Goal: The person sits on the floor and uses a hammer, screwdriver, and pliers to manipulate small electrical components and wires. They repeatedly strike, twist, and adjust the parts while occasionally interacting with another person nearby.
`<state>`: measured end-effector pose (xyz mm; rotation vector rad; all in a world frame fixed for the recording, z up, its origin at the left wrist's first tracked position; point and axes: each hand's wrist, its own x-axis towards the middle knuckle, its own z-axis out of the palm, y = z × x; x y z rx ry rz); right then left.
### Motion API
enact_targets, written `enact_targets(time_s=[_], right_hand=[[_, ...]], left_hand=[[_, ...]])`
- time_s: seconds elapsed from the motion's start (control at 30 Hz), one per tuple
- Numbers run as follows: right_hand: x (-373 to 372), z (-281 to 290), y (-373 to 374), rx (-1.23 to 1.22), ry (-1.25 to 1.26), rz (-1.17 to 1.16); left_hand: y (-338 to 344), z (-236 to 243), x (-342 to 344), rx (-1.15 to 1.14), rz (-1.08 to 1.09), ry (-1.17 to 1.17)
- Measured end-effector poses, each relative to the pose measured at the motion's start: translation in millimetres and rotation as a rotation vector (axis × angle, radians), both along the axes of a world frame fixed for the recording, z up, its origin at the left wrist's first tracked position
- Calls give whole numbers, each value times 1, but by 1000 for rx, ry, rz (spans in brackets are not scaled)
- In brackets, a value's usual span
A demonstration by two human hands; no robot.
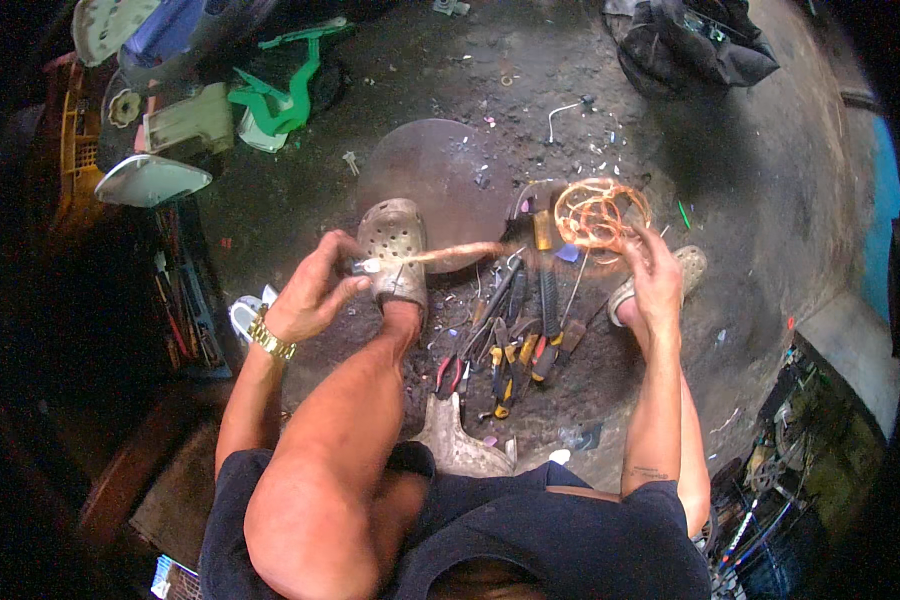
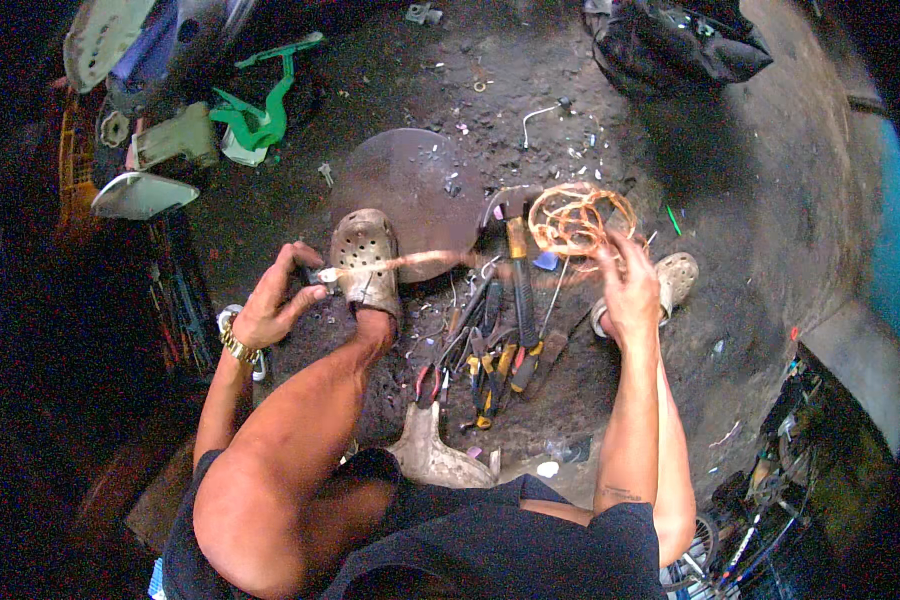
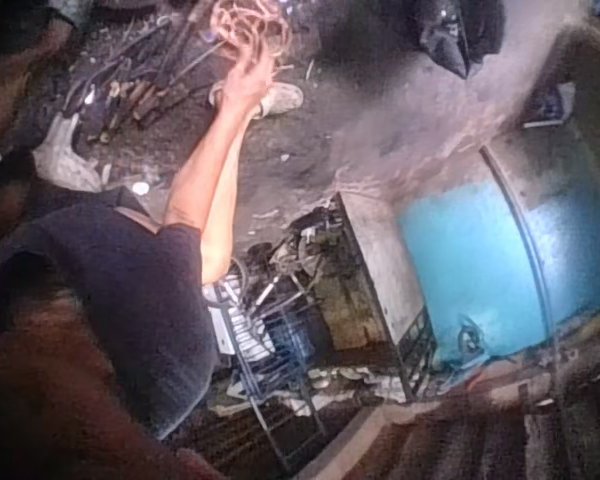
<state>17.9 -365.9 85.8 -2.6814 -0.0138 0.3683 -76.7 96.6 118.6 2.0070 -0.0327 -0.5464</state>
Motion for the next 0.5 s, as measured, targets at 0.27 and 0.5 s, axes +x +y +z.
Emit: enact_targets(time_s=[0.27, 0.5], right_hand=[[-47, 54, 168, 647, 254, 305], [-47, 2, 82, 618, 137, 69]], left_hand=[[-58, 21, 22, -18, -177, -171], [-31, 14, 7, -13, -21, -243]])
